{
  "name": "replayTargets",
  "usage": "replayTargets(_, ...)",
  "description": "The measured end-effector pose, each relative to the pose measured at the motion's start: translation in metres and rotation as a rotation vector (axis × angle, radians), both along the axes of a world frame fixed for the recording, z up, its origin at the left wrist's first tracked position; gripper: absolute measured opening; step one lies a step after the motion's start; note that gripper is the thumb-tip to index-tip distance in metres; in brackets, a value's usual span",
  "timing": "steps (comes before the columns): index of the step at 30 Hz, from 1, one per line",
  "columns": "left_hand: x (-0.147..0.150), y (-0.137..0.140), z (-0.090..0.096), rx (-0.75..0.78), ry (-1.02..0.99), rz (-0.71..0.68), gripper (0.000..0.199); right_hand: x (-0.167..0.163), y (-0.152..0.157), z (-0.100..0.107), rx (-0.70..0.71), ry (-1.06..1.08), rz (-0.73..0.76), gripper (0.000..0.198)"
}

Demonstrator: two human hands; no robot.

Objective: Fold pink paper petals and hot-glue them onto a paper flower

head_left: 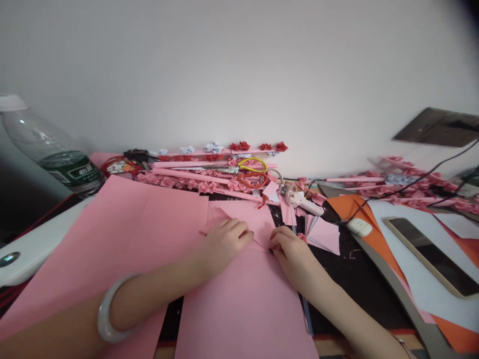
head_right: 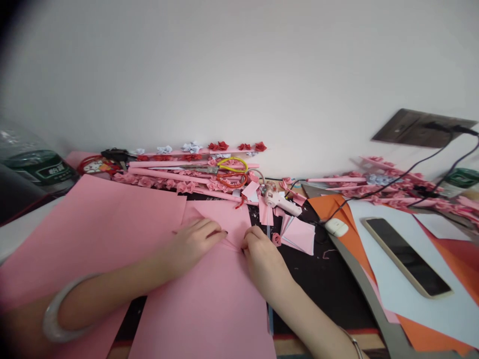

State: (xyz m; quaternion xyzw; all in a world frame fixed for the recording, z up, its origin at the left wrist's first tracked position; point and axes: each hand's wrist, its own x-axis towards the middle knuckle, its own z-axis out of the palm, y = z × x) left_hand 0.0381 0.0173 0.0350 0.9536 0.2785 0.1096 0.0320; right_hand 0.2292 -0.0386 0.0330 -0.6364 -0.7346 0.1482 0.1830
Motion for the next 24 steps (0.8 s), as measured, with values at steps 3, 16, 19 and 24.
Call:
replayTargets(3, 0.0, 0.0, -0.001, 0.01, 0.013, -0.005, 0.021, 0.003, 0.0, 0.002, -0.015, 0.115, 0.006, 0.023)
replayTargets(16, 0.001, 0.0, 0.0, 0.011, 0.041, -0.006, 0.021, 0.0, 0.005, 0.004, 0.011, -0.044, 0.029, 0.024)
replayTargets(19, 0.001, 0.0, -0.001, 0.036, 0.012, -0.011, 0.023, -0.002, 0.002, 0.002, 0.073, -0.116, 0.037, 0.024)
replayTargets(24, 0.001, -0.001, -0.002, 0.042, 0.023, -0.014, 0.018, -0.006, -0.01, -0.017, 0.268, -0.221, 0.128, 0.031)
